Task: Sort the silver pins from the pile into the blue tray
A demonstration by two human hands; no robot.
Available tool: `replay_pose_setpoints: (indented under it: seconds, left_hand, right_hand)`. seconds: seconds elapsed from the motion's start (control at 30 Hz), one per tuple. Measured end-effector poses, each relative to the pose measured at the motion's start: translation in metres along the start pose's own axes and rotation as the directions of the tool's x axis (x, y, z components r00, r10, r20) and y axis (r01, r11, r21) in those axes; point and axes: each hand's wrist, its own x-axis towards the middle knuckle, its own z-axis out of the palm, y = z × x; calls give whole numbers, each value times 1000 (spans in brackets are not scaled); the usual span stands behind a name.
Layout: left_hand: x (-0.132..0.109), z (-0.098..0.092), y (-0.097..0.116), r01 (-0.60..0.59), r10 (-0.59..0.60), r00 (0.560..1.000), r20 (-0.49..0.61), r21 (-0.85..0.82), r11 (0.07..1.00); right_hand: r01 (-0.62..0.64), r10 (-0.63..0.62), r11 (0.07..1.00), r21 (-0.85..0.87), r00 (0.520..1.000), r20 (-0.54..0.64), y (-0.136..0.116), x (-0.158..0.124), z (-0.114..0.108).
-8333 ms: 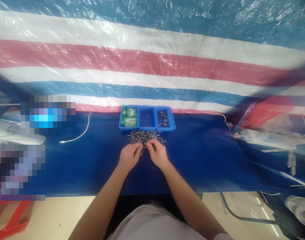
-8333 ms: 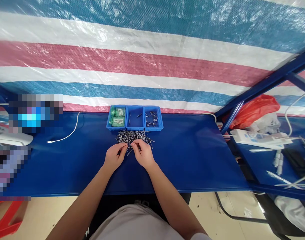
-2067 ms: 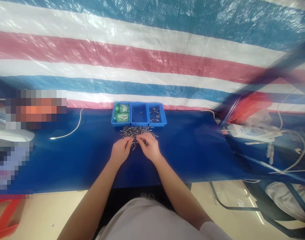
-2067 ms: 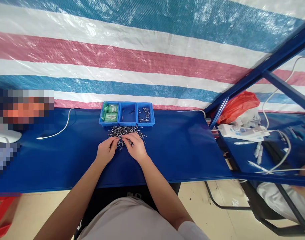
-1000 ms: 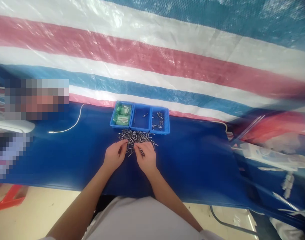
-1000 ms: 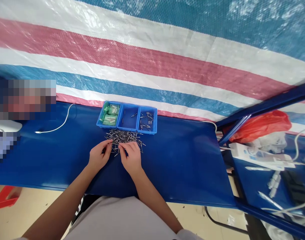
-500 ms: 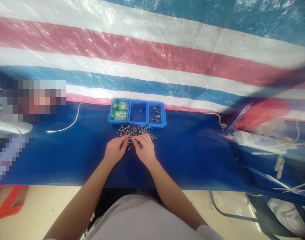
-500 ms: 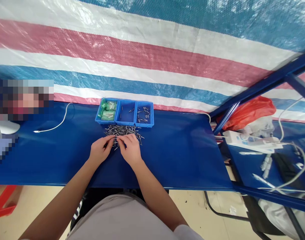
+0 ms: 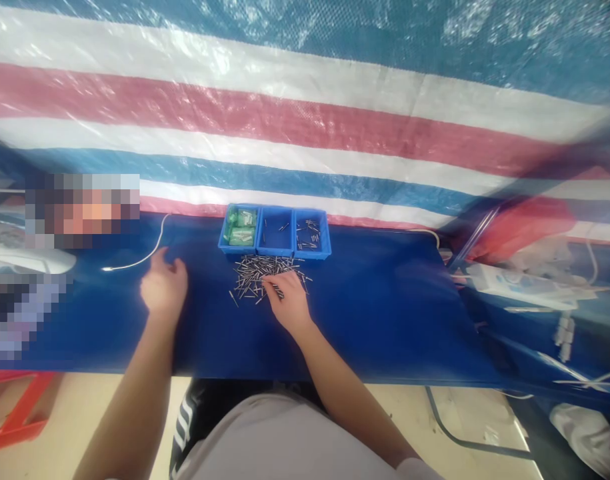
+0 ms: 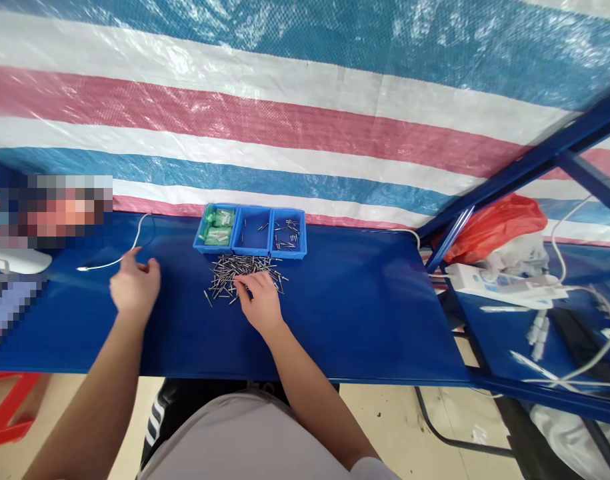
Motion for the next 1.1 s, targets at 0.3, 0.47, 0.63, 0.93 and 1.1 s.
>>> replay_pose_setpoints:
  seconds: [0.3,0.47,0.63,0.93,1.1]
  left_hand:
    - [51,-26,-62,213,-309,919,246,351,912]
    - [67,-24,-66,220,-333,902,275,373,902]
    - [88,-21,-74,225,-301,929,216,318,921]
    - [116,-1,-65,17,-22,996,83,57,998]
    - [135,13,-37,-8,1,996,93,83,997]
  right_hand:
    - [-56,51,971,-232,998,-26,10,2,-2]
    - [-116,87,956,-270,989,-117,15,4,-6]
    - [-81,54,968,-237,991,-119,14,2,-3]
    - [-54,34,978,-202,994,-101,15,2,1]
    - [-51,30,979,-197,994,-107,14,4,2]
